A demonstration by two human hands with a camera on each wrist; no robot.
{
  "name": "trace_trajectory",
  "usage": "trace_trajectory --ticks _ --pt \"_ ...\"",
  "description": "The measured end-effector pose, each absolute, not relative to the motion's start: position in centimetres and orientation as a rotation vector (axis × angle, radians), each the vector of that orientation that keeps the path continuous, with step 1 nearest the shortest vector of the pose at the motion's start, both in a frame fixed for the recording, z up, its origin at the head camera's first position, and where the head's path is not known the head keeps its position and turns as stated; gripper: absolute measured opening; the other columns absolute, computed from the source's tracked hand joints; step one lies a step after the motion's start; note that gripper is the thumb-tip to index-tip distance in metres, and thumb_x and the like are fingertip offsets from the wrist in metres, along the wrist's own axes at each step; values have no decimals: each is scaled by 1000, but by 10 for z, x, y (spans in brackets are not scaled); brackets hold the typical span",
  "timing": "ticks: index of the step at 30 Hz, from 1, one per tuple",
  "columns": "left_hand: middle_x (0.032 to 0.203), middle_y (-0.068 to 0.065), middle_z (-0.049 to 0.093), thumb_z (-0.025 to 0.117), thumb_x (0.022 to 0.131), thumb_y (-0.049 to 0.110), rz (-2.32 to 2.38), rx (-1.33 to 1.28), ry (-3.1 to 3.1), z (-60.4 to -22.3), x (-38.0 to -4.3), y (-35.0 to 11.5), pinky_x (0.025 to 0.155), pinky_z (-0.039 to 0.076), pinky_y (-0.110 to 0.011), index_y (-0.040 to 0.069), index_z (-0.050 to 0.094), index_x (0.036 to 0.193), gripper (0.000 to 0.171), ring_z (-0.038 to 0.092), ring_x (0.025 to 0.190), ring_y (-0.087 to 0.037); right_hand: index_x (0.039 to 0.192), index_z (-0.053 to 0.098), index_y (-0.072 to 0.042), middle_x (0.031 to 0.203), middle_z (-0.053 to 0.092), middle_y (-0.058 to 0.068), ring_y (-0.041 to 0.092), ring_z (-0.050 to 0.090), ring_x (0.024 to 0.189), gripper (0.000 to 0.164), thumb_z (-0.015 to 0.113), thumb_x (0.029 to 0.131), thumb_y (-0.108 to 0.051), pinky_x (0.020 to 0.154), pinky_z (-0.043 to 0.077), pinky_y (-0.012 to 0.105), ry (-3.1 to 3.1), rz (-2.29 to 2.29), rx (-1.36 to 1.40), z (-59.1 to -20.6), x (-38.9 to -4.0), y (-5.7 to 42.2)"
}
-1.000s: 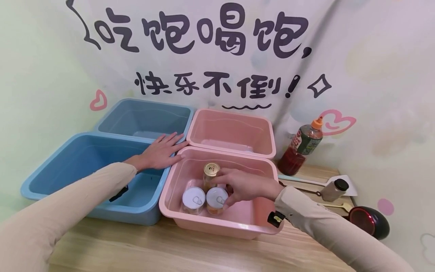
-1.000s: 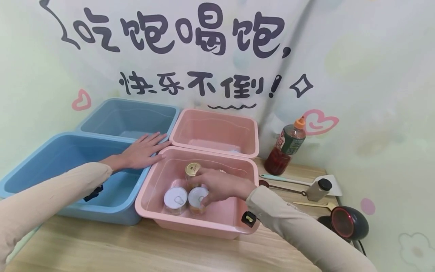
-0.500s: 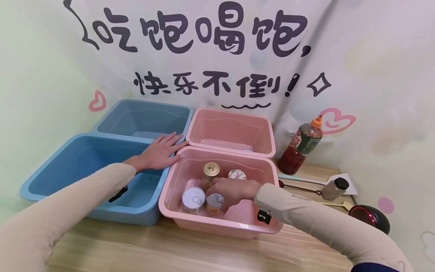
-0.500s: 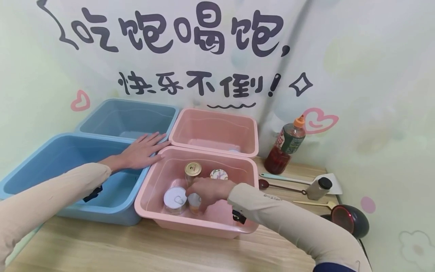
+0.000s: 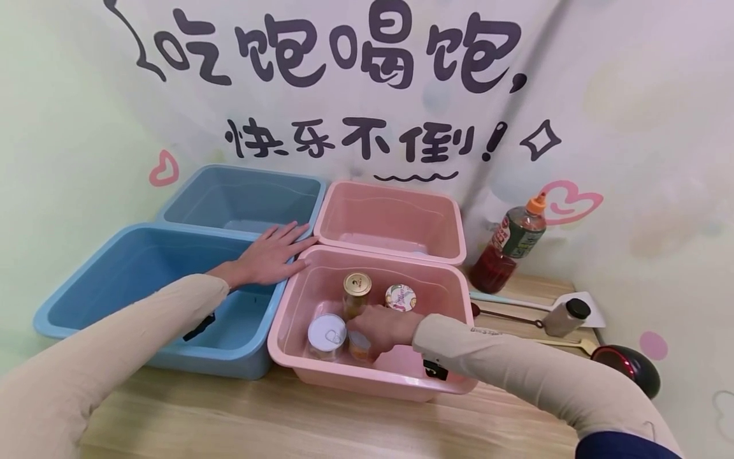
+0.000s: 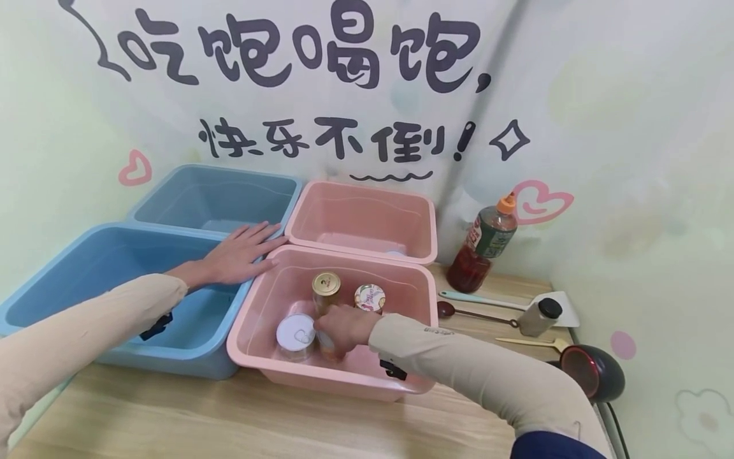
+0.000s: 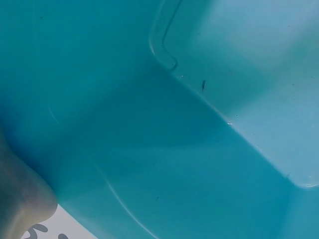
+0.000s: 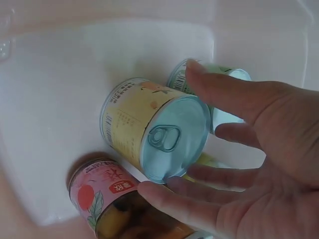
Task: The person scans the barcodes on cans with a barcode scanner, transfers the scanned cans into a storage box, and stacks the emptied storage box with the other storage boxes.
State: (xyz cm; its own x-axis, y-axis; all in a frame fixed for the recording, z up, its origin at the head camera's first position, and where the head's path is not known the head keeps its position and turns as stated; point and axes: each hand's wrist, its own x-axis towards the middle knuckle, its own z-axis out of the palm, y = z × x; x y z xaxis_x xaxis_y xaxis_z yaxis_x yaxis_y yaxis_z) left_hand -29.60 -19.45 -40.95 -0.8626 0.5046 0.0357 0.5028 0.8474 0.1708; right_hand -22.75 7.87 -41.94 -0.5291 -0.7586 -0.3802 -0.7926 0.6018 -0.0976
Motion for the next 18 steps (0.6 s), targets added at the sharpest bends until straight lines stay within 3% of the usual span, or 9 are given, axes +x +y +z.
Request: trace_trajectory --ticks 18 --pt "165 -16 25 45 102 44 261 827 3015 -407 -294 -194 121 13 -64 19 32 157 62 17 153 -42 116 68 -14 102 66 3 18 62 96 51 91 71 -21 84 57 31 2440 152 -1215 -420 -226 77"
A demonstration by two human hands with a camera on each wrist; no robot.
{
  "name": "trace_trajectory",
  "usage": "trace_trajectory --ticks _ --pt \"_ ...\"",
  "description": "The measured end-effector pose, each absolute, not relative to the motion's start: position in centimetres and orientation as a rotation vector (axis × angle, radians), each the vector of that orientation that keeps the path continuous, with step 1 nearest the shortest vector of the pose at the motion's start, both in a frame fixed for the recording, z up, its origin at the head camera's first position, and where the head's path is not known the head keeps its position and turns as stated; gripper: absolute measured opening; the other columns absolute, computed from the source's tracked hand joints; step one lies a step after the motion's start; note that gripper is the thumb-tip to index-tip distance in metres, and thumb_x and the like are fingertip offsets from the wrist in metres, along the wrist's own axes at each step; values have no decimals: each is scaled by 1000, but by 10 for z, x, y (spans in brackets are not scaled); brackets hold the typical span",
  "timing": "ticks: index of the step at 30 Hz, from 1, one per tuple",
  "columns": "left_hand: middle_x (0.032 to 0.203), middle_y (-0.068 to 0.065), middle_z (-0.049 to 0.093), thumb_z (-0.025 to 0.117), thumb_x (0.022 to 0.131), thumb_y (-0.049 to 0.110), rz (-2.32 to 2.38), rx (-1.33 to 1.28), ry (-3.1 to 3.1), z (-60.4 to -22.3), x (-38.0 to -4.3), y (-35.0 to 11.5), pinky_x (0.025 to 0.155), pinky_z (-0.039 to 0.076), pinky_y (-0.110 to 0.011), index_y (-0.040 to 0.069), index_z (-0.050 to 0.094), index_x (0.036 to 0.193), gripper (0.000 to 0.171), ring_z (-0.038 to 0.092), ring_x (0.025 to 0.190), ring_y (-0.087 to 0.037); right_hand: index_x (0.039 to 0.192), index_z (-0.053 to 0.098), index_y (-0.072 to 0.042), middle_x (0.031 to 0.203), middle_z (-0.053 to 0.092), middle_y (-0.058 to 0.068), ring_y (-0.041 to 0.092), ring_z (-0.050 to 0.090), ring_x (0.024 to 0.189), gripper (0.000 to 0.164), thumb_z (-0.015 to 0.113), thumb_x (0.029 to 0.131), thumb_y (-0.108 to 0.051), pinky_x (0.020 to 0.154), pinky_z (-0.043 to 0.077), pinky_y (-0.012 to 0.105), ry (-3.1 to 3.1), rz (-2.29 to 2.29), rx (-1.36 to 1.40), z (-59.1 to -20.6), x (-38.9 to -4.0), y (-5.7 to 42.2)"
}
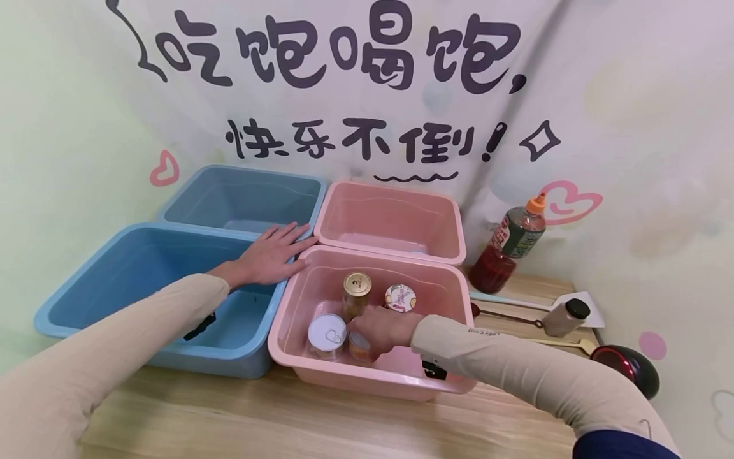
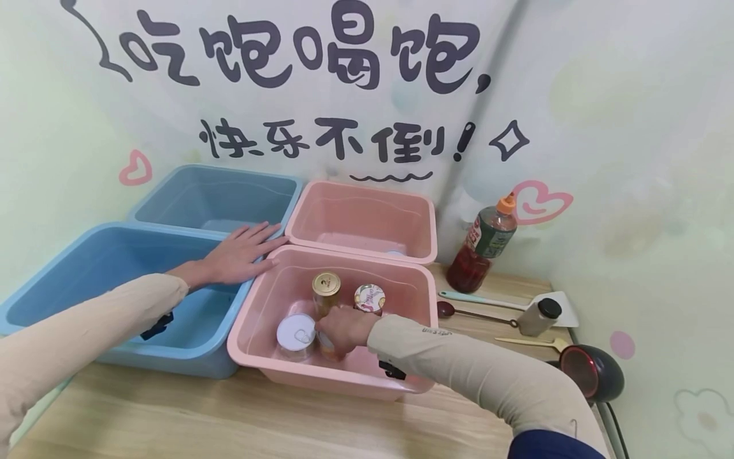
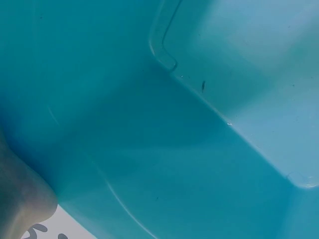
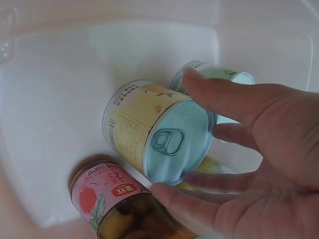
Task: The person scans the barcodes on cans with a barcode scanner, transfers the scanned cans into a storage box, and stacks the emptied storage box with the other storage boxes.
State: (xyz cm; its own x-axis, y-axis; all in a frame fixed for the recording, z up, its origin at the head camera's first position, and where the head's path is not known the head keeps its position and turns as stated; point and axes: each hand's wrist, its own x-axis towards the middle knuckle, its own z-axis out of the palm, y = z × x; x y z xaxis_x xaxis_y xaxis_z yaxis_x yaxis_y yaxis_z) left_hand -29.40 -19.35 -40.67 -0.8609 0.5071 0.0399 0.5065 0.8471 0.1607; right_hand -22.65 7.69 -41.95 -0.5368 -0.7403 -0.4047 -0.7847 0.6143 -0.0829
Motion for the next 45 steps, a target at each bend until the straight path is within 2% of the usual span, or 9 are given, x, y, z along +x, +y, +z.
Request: trace_trajectory --ticks 12,20,26,31,39,45 --pt "165 -16 26 46 102 44 249 821 3020 -410 -296 -196 121 15 -64 19 33 157 62 19 153 -42 120 69 -16 108 65 5 19 59 103 54 91 71 -21 88 55 32 2402 114 -1223 -421 -228 78" --pt "165 -15 26 45 103 43 234 817 3025 -408 -296 -196 121 15 -64 20 32 157 61 20 153 -42 114 70 -16 102 65 4 18 60 93 46 89 73 -21 78 57 32 2424 55 -1146 -421 -232 74" --pt "165 -15 25 45 102 45 242 809 3017 -409 -296 -195 121 14 -63 20 32 157 62 21 153 -41 110 67 -12 96 64 3 18 61 87 43 89 74 -21 77 56 30 2429 44 -1099 -425 -232 72" --pt "166 -15 24 46 102 46 248 806 3008 -410 -297 -194 121 14 -64 20 32 158 63 21 153 -41 106 65 -12 94 67 4 16 62 87 42 89 73 -22 78 54 28 2438 94 -1115 -431 -230 70" --pt "165 -16 26 47 101 44 261 830 3019 -408 -295 -193 120 17 -65 19 34 157 63 22 152 -42 112 65 -16 101 68 4 18 63 93 48 89 72 -29 80 54 31 2450 173 -1008 -436 -230 64" --pt "164 -17 28 48 101 43 275 856 3034 -407 -295 -193 118 20 -65 18 36 156 61 26 150 -42 111 64 -17 100 67 3 16 62 89 48 89 71 -28 76 54 30 2469 155 -966 -439 -230 62"
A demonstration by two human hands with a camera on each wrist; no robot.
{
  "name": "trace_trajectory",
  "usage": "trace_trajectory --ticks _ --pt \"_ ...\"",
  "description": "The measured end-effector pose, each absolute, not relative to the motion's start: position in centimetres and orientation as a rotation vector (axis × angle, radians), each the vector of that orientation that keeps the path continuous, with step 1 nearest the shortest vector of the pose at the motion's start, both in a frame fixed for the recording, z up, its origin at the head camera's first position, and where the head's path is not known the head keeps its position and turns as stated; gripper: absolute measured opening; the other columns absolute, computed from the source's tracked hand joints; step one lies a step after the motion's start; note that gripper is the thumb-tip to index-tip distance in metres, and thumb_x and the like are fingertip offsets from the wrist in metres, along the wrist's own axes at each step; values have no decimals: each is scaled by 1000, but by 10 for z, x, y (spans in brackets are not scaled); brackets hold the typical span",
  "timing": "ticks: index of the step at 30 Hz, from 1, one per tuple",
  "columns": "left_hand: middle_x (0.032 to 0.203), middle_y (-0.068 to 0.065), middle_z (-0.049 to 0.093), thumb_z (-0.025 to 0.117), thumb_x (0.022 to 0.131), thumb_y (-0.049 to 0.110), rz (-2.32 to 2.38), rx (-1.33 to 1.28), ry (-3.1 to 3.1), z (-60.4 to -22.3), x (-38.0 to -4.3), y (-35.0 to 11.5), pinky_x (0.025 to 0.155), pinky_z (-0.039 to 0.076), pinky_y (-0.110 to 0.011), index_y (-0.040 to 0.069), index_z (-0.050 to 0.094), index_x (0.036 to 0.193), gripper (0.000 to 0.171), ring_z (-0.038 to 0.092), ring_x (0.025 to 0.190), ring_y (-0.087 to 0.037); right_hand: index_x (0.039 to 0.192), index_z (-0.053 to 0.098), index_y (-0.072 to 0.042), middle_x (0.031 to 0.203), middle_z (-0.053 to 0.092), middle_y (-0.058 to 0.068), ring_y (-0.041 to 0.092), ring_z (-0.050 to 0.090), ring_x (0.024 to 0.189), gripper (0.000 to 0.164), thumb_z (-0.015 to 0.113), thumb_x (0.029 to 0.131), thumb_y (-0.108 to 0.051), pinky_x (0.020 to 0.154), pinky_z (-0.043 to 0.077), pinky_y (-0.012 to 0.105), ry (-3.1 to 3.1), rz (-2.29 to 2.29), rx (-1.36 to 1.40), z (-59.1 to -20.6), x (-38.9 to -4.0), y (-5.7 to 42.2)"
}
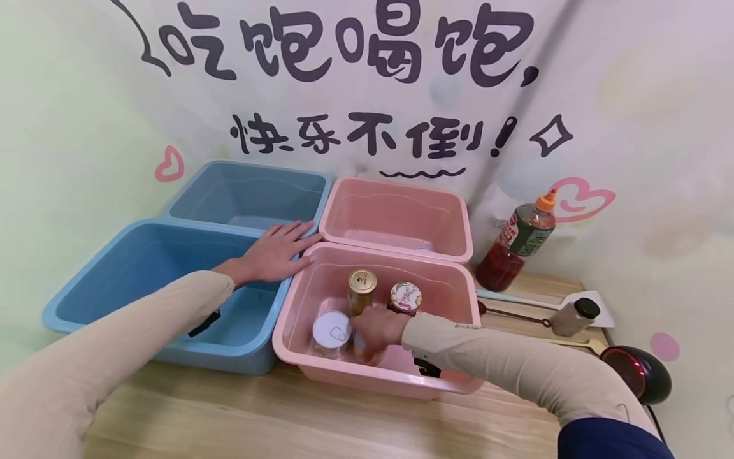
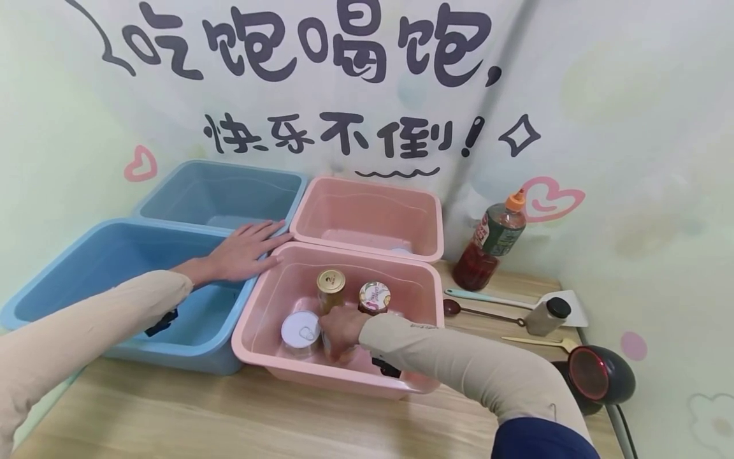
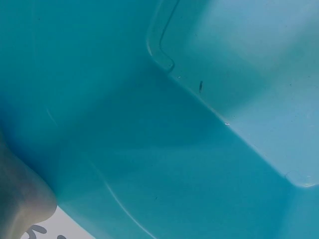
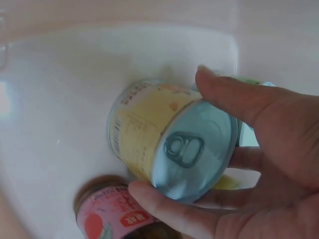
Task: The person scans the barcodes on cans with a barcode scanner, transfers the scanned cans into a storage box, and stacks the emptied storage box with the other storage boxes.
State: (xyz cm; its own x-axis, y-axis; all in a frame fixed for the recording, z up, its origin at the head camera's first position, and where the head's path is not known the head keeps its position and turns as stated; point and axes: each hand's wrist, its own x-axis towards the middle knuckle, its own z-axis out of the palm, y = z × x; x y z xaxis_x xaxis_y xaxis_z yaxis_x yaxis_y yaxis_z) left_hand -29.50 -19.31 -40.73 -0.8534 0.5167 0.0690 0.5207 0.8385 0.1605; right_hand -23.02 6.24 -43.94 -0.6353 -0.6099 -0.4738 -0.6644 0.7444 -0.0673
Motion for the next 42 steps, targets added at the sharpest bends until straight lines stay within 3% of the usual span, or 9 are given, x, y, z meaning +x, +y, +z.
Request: trace_trajectory --ticks 11,19,27,33,39,42 --pt "166 -15 25 47 102 45 -231 -837 -3015 -408 -297 -193 119 20 -64 19 33 157 63 26 151 -39 102 67 -18 82 57 -4 11 55 73 37 87 71 -18 55 46 23 2407 73 -994 -434 -230 70" --pt "165 -15 27 47 102 44 -235 -841 -2987 -408 -296 -195 118 23 -64 18 35 156 61 28 150 -39 112 73 -19 90 67 -5 14 61 78 46 89 69 -23 66 55 28 2429 6 -1026 -413 -231 74" --pt "164 -16 29 48 101 43 -241 -838 -2975 -407 -294 -193 117 24 -65 18 36 156 61 29 149 -40 101 73 -17 86 68 -5 15 63 79 41 91 64 -23 65 54 25 2464 -130 -1111 -385 -231 85" --pt "163 -17 30 47 101 43 -235 -836 -2972 -407 -293 -193 116 25 -65 17 37 156 61 30 148 -40 110 74 -23 98 71 -4 16 64 89 49 92 65 -25 70 55 28 2497 -216 -1129 -359 -228 97" --pt "164 -16 28 47 101 45 -245 -838 -2985 -406 -293 -194 116 24 -65 18 35 156 62 29 149 -40 117 74 -20 104 71 -1 15 62 90 54 92 67 -18 70 55 25 2503 -358 -1067 -332 -226 115" --pt "164 -16 28 47 101 44 -256 -840 -2987 -406 -293 -194 116 23 -66 18 35 156 62 28 149 -40 120 72 -22 110 71 -5 13 62 95 56 91 67 -16 77 55 28 2516 -418 -1078 -322 -226 129"
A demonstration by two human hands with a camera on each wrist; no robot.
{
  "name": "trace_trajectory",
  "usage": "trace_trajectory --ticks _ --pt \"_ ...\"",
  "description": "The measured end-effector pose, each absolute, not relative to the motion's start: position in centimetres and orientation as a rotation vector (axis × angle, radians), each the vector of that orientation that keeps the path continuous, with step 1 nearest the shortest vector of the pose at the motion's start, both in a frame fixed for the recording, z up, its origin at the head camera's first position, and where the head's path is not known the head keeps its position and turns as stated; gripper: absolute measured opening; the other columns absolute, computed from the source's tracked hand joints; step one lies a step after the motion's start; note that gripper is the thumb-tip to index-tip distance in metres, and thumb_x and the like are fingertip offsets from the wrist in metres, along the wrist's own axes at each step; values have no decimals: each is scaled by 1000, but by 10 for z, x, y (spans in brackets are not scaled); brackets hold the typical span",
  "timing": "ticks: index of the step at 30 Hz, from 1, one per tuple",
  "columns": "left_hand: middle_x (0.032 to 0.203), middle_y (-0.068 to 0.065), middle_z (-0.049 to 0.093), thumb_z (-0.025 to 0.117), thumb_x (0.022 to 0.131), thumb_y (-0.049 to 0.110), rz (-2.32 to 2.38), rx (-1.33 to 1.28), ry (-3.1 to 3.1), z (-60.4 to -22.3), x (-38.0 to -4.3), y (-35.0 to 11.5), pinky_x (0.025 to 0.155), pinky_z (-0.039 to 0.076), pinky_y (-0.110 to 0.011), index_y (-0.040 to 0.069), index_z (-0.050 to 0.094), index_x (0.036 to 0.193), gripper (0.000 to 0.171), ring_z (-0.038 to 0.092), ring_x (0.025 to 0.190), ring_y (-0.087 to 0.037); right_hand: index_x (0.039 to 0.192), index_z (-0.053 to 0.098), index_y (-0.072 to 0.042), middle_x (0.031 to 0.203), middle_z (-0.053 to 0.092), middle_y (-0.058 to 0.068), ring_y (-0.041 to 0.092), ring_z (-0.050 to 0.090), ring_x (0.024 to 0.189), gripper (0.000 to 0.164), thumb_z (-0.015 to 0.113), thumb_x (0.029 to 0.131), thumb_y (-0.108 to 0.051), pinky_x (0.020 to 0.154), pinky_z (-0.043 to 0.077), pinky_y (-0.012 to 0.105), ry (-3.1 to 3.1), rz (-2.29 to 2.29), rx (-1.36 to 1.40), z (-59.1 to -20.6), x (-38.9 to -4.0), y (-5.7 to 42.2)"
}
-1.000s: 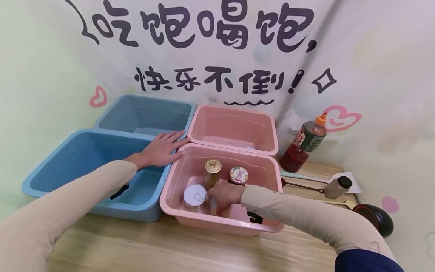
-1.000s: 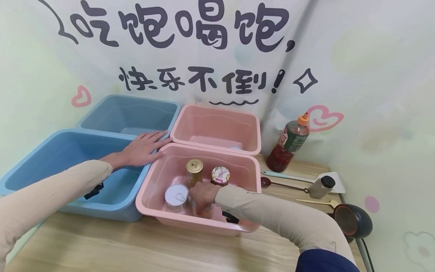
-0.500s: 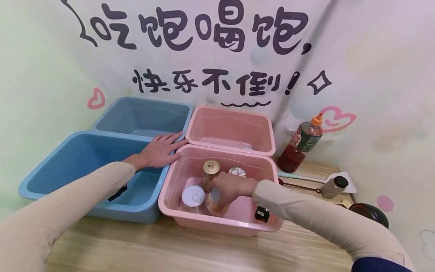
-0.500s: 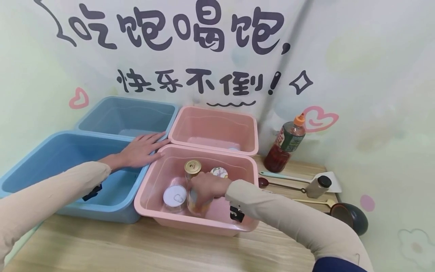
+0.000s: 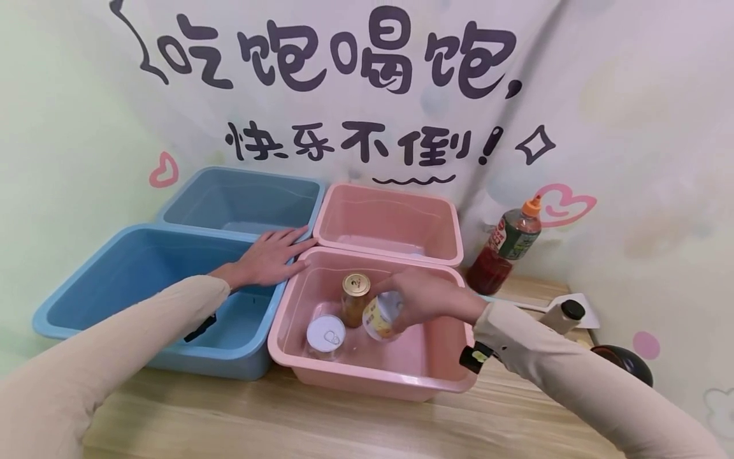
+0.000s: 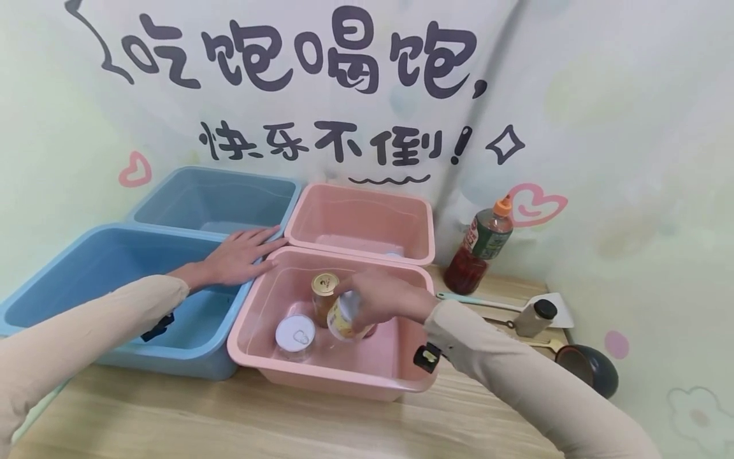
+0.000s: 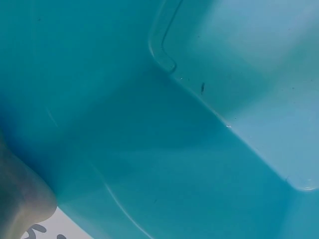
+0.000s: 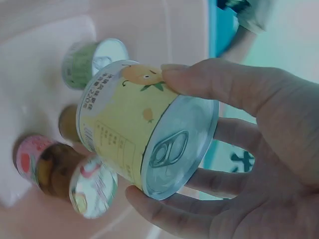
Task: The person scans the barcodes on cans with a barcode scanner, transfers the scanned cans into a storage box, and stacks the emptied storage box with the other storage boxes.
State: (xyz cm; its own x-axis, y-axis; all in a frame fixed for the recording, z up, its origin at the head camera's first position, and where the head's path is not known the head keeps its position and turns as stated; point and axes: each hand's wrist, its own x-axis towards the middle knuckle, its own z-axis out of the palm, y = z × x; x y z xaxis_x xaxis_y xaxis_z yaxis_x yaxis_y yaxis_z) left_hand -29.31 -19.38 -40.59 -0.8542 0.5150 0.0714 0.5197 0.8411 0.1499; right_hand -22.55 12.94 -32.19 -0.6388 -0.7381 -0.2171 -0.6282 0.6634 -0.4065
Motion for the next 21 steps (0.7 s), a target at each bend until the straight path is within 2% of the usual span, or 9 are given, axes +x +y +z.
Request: trace_trajectory --ticks 4,7,11,16,21 --pt "164 -16 29 47 101 44 -254 -834 -2987 -407 -292 -194 117 23 -66 18 36 156 61 28 149 -41 121 71 -20 110 70 -4 13 62 97 58 90 67 -16 81 54 31 2573 -456 -1043 -311 -224 150" --pt "164 -16 29 47 102 43 -251 -835 -2988 -408 -291 -194 117 23 -66 18 36 156 61 28 150 -41 123 70 -15 109 70 2 16 62 93 59 89 67 -15 74 55 29 2618 -496 -964 -304 -221 167" --pt "164 -16 28 47 102 42 -260 -829 -2997 -408 -290 -194 118 21 -66 18 36 156 60 26 150 -42 124 70 -15 112 70 7 19 61 89 60 89 68 -16 69 53 29 2674 -557 -883 -299 -217 191" --pt "164 -16 28 48 102 40 -265 -822 -3003 -408 -289 -195 118 20 -65 18 36 156 60 24 151 -43 126 69 -14 117 68 12 22 60 93 61 89 69 -19 70 52 30 2751 -558 -783 -295 -210 221" --pt "165 -16 27 47 102 41 -274 -824 -3001 -407 -290 -194 119 20 -65 18 35 156 60 23 152 -42 125 68 -10 110 68 12 22 59 90 62 90 69 -19 66 52 28 2774 -611 -717 -297 -207 250"
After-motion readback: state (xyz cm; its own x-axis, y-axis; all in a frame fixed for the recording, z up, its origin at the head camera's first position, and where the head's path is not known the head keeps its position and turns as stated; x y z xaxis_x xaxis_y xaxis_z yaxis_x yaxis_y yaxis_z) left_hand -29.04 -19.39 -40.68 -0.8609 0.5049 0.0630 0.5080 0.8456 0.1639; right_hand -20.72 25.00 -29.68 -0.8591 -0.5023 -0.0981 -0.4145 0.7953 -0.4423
